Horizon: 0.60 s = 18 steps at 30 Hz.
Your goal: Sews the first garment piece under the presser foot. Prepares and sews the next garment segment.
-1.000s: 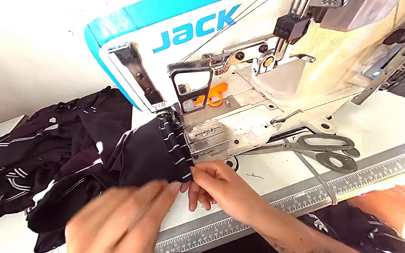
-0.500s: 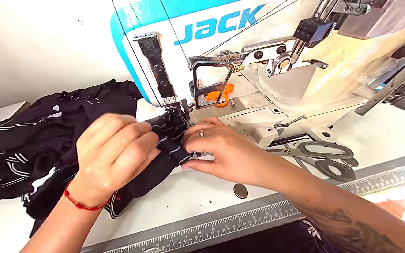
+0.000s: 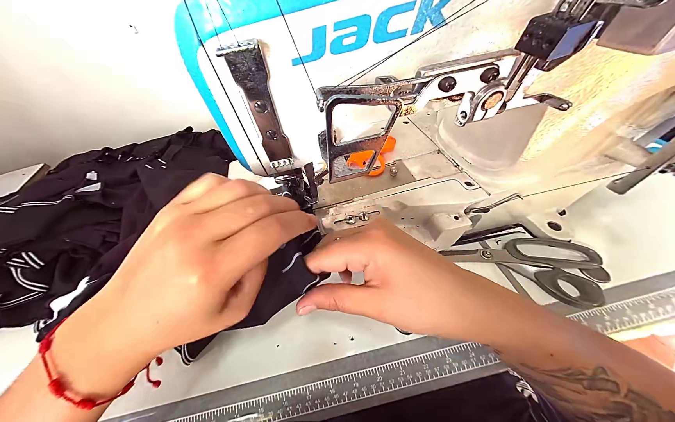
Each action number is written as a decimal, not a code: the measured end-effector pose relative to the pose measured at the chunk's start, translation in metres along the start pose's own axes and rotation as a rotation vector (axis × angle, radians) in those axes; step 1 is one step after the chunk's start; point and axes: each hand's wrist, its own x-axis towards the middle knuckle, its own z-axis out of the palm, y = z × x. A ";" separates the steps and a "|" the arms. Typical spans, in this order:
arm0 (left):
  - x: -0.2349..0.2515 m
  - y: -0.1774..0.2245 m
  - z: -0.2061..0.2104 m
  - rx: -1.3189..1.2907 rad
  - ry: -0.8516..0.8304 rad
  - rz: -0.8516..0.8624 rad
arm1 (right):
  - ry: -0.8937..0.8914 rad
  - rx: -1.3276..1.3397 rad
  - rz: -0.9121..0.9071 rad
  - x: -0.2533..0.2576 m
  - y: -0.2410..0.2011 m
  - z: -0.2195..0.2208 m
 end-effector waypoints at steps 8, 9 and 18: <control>0.023 0.002 -0.023 0.032 -0.298 -0.012 | 0.046 -0.025 -0.011 0.000 0.007 0.005; 0.024 0.000 -0.025 0.028 -0.333 -0.013 | 0.057 -0.028 -0.016 -0.001 0.007 0.006; 0.012 -0.004 -0.003 0.185 -0.181 0.203 | 0.049 0.283 0.130 -0.005 0.002 0.014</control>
